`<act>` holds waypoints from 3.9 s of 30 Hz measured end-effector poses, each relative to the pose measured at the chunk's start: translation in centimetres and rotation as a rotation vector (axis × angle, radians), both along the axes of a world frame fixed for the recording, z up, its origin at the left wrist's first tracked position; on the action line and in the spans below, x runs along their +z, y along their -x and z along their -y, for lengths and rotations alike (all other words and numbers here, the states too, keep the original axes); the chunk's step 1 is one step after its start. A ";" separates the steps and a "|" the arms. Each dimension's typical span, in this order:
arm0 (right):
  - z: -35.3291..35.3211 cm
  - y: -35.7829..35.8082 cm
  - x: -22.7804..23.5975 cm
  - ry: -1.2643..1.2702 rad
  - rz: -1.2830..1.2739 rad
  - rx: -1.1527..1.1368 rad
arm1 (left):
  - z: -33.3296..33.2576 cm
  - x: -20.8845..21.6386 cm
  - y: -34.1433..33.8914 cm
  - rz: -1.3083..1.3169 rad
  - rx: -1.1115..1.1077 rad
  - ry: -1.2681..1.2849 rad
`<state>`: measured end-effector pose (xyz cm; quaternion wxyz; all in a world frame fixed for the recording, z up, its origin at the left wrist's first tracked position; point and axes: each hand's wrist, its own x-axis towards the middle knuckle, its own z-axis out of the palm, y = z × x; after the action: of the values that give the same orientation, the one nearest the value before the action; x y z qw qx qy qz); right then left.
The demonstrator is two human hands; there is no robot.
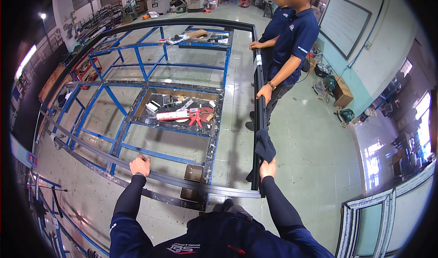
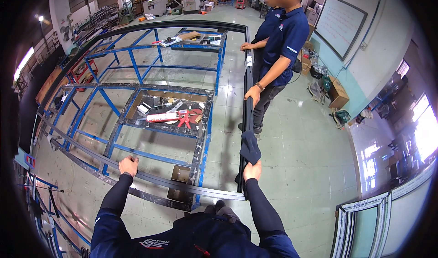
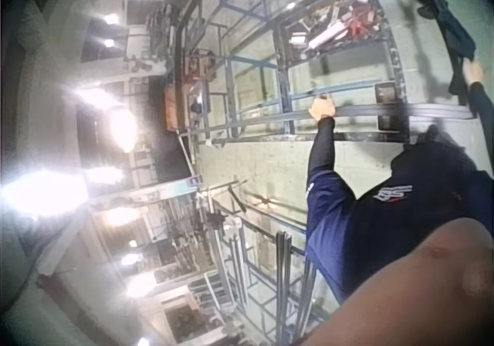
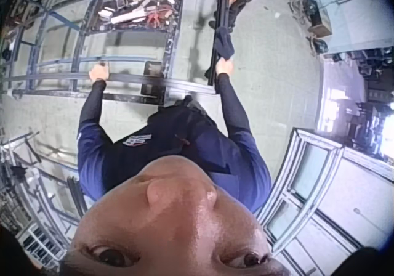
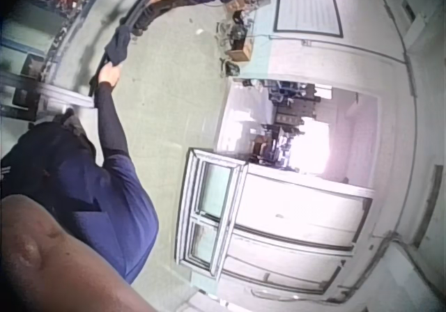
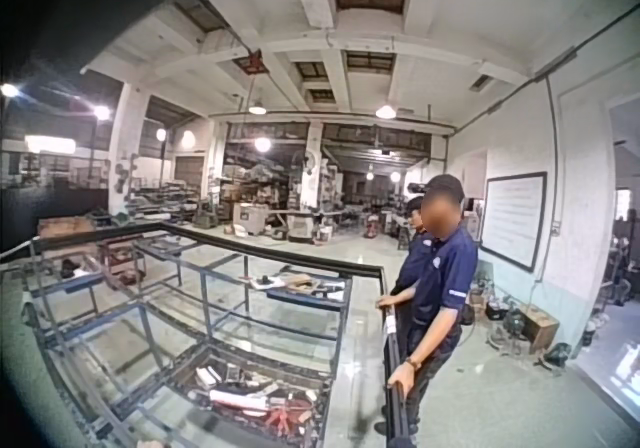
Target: The person wipes long metal window frames with a dark cloth in a workshop. They handle the frames one at a time, lifting them from a rack, wiping along the length, and placing them back or stacking them on a workbench.
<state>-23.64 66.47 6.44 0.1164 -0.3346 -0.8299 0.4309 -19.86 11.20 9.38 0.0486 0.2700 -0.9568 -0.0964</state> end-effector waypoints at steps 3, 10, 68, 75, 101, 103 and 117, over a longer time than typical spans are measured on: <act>0.2 -0.1 0.2 -0.004 0.012 0.002 | 0.1 -0.1 -0.1 -0.001 0.003 0.001; 0.2 -0.1 0.1 -0.006 -0.001 -0.005 | 0.0 0.1 -0.1 0.002 -0.002 -0.010; -25.2 -0.1 1.4 0.532 -0.184 0.016 | -41.3 5.6 2.0 -0.649 -0.230 -1.170; -34.0 2.3 3.8 0.406 -0.225 0.660 | -63.1 4.4 1.6 -0.254 -0.387 -1.551; -24.8 23.1 3.2 0.429 0.309 1.428 | -67.1 -15.0 5.6 -0.754 1.039 -2.103; -23.2 25.0 3.4 0.376 0.183 1.564 | -67.5 -17.4 5.0 -1.047 1.331 -2.190; -11.2 31.3 5.0 -0.297 -0.525 2.537 | -67.3 -9.5 8.3 -2.139 1.178 -1.592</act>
<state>-54.98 77.68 11.43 -0.1756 0.7872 -0.5574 0.1966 -28.14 78.49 -0.09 0.5952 0.3708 0.0882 -0.7074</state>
